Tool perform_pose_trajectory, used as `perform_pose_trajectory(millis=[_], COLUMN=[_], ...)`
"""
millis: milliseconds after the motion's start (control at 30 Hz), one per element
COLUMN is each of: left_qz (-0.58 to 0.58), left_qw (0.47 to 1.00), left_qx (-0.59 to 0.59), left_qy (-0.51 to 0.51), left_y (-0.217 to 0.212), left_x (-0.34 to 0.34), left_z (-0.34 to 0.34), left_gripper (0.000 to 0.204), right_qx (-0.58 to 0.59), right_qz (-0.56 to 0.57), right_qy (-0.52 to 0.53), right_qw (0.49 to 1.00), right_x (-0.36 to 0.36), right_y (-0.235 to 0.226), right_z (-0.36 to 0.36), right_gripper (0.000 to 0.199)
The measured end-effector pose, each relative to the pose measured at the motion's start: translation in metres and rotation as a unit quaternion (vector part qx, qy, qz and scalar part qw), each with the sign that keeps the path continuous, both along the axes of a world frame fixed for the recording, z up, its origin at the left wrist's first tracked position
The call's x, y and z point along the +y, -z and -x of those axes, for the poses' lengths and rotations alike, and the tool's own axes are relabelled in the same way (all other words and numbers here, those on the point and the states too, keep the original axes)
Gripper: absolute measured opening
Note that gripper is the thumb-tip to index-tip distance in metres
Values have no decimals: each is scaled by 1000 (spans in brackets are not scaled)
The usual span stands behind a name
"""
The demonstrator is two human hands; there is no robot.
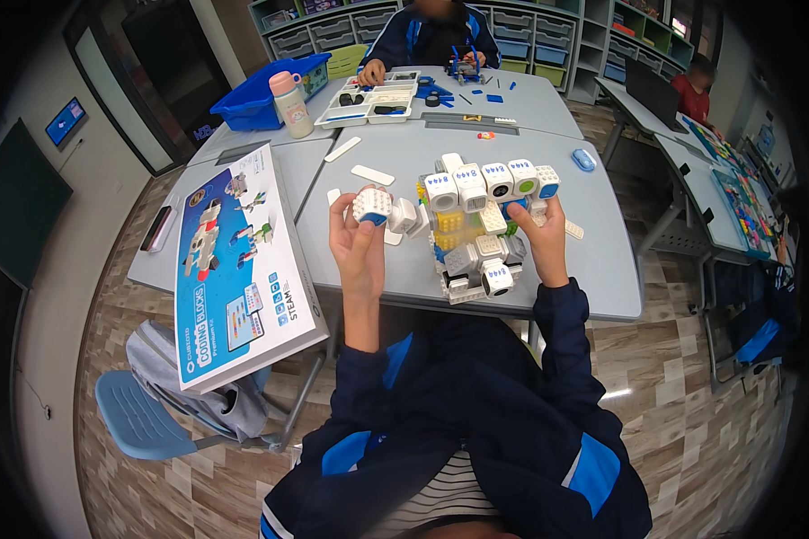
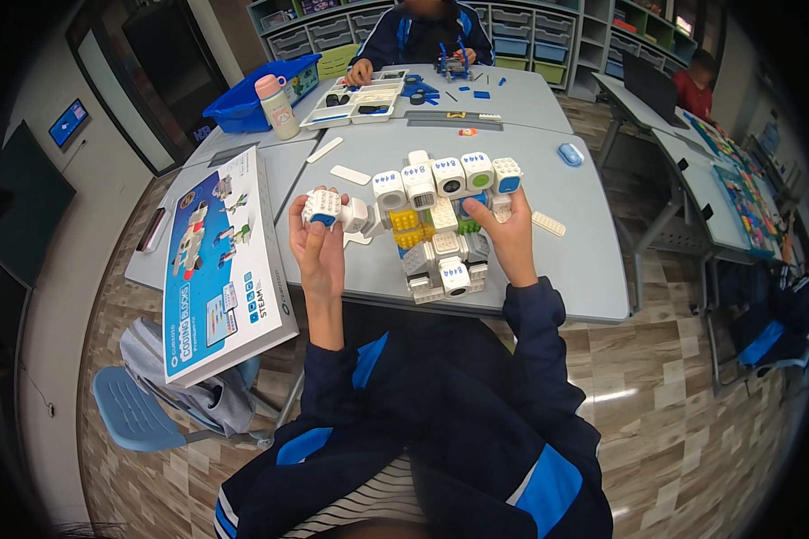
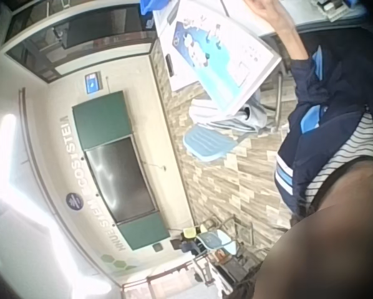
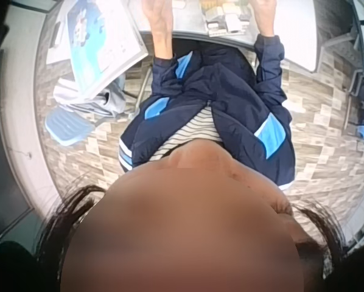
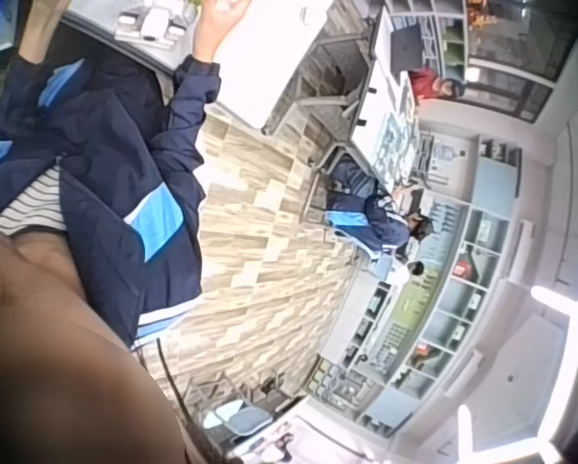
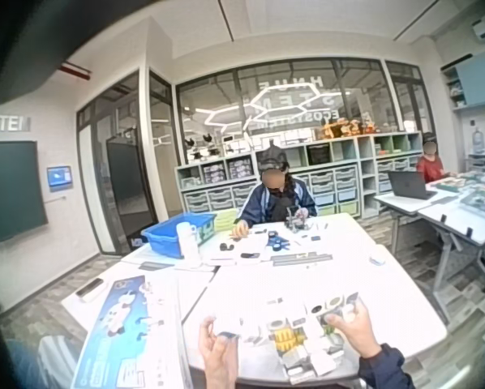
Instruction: The person assembles a multi-colored block structure on a table, repeatedly picking up individual blocks and attaching them to the growing model. They adjust and reposition pieces to fit, occasionally removing and replacing blocks to improve alignment.
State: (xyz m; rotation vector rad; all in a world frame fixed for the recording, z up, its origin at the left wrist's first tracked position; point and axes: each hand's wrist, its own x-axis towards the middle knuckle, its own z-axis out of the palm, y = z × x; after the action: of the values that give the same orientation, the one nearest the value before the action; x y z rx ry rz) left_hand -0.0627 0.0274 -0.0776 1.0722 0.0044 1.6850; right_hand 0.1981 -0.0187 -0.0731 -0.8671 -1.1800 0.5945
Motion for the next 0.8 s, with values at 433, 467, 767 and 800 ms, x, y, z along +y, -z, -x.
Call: perform_pose_trajectory(millis=[433, 467, 767, 800], left_qz=[8, 15, 63, 55], left_qw=[998, 998, 957, 958], left_qx=[65, 56, 165, 165], left_qy=[-19, -31, -231, -226], left_y=[-6, -9, -27, -27], left_x=[-3, -8, -23, -23], left_z=[10, 10, -6, -5], left_gripper=[52, 53, 45, 45], right_qx=[0, 0, -3, -9], right_qz=[-3, 2, 2, 2], right_qy=[0, 2, 0, 5], right_qw=[1000, 1000, 1000, 1000], right_x=[-1, -2, -1, -1], right_y=[-1, 0, 0, 0], right_z=[0, 0, 0, 0], right_gripper=[50, 50, 52, 52])
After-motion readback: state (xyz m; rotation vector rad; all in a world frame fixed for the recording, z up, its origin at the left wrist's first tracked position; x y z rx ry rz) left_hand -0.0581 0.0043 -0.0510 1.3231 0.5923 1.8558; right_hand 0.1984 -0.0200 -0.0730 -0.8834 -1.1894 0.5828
